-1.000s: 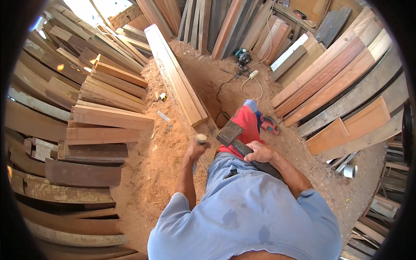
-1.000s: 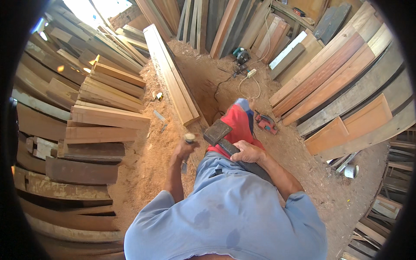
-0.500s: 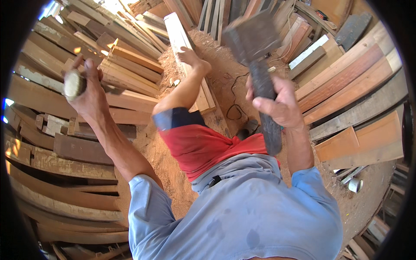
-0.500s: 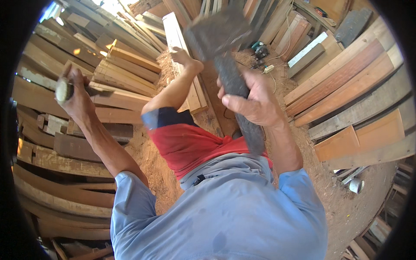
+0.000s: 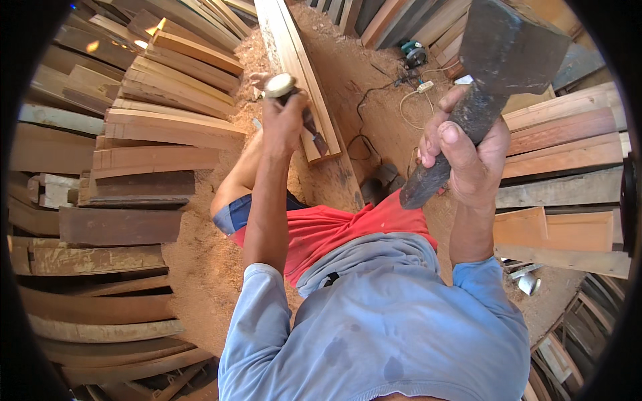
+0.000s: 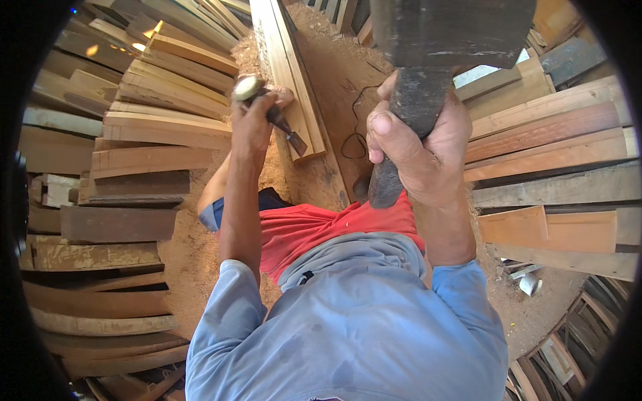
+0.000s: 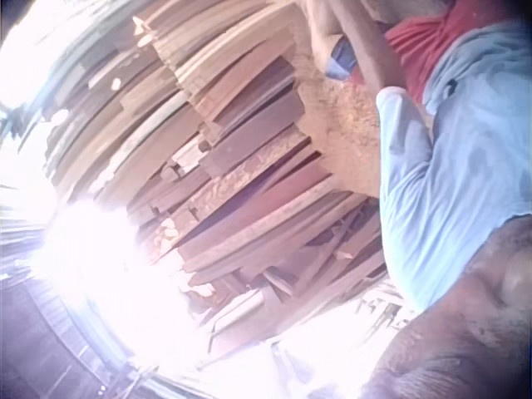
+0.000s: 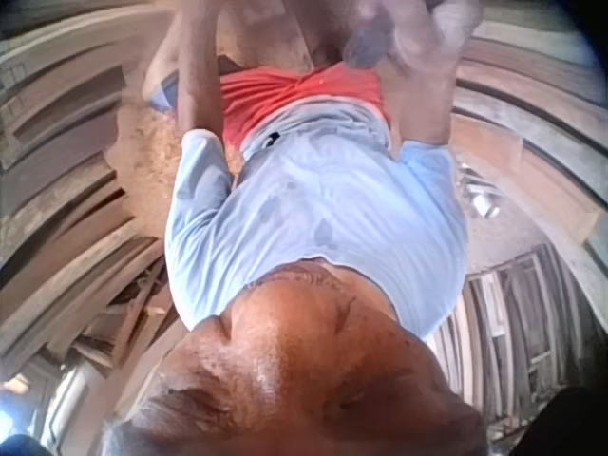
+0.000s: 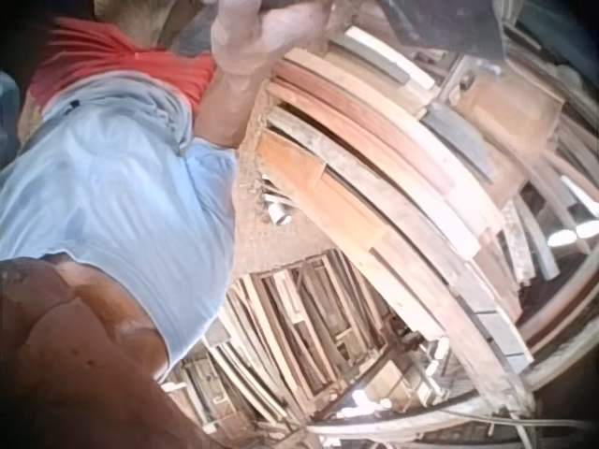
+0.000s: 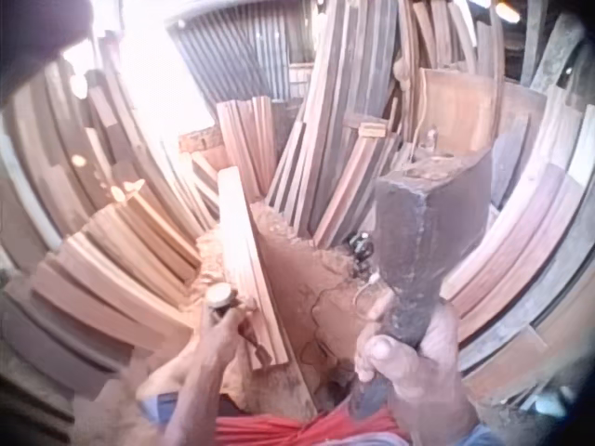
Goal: The person uses a chisel and a wooden mallet to carve and shape a long piece of wood in a workshop. They repeatedly strike the chisel to remove wood shavings and refine the surface. The person also sharpens the chisel on a stone and briefly interacts with another person who enters the frame.
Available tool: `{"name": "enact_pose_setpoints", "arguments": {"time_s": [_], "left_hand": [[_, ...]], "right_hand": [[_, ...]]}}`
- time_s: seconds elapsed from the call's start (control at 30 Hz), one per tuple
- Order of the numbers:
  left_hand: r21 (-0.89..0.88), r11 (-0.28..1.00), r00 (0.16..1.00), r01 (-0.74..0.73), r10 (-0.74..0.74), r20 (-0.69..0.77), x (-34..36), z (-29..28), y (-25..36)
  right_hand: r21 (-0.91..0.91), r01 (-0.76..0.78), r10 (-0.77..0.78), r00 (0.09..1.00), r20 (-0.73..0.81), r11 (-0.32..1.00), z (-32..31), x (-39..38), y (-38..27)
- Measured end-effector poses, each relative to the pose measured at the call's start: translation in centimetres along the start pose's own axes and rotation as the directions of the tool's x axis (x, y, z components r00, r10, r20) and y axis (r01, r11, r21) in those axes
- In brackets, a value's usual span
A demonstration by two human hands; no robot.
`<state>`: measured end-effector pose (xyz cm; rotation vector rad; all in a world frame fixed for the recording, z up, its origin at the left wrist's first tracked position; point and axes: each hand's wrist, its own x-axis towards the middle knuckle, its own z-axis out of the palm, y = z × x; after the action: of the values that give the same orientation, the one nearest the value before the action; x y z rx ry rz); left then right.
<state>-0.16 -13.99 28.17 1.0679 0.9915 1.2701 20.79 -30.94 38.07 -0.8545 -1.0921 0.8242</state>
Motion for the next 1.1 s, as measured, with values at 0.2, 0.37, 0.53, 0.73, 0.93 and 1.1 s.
{"name": "enact_pose_setpoints", "arguments": {"time_s": [0.2,0.37,0.53,0.73,0.93,1.1], "left_hand": [[0.375,0.89,0.954,-0.262,0.179,0.242,3.3,-1.5,-7.8],[0.192,0.964,0.98,-0.185,0.168,0.102,4.7,-1.6,-11.0],[0.272,0.955,0.992,-0.122,0.121,0.019,5.6,-1.6,-12.3],[0.231,0.954,0.979,-0.192,0.202,-0.022,6.7,-1.9,-13.3],[0.193,0.959,0.976,-0.206,0.216,-0.033,7.6,-1.9,-14.0],[0.329,0.921,0.971,-0.209,0.235,-0.041,7.3,-1.8,-14.4]], "right_hand": [[0.036,0.005,-0.004,0.999,-0.033,0.999,0.7,3.5,3.0],[0.058,-0.042,0.045,0.998,-0.041,0.997,1.0,5.4,5.2],[0.042,0.017,-0.014,0.998,-0.065,0.999,0.7,7.1,6.6],[0.037,0.055,-0.053,0.997,-0.055,0.998,0.2,8.3,7.3],[0.032,0.048,-0.045,0.996,-0.08,0.998,0.1,8.7,7.6],[-0.042,0.042,-0.039,0.997,0.064,0.998,-0.5,8.5,8.0]]}}
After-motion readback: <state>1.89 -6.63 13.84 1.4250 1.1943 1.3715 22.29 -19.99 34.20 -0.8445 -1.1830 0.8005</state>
